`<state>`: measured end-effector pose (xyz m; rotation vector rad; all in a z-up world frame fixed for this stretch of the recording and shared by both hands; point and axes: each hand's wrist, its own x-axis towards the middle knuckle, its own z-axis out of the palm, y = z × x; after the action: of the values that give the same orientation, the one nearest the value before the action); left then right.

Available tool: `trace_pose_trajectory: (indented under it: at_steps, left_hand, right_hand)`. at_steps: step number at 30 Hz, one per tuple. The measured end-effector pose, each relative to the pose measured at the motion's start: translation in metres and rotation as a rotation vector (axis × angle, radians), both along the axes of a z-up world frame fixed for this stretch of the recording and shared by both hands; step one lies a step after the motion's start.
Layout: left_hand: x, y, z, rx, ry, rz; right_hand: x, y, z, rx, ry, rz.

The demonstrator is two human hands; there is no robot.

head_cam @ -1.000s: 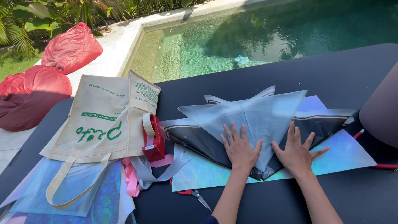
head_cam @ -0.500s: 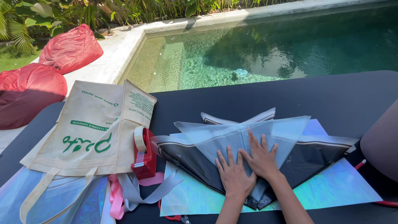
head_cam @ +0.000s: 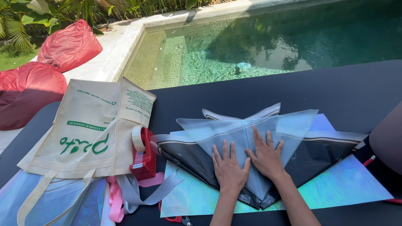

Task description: The person folds and layers sheets of translucent and opaque paper on a table, securing the folds with adhesive tape and using shears to trim the material.

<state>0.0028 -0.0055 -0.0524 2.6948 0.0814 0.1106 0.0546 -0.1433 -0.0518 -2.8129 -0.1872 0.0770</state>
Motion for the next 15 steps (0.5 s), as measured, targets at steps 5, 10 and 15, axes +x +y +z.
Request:
trace_pose_trajectory:
  at_steps: [5, 10, 15]
  left_hand:
    - [0.001, -0.001, -0.002, 0.026, -0.006, 0.041]
    - [0.003, -0.001, -0.008, 0.06, -0.023, 0.048]
    - [0.009, -0.003, 0.016, 0.076, 0.11, 0.042]
  right_hand:
    - [-0.003, 0.002, 0.011, 0.049, 0.032, -0.003]
    - [-0.001, 0.002, 0.009, 0.039, 0.022, -0.004]
    - [-0.004, 0.004, 0.01, 0.036, 0.025, -0.008]
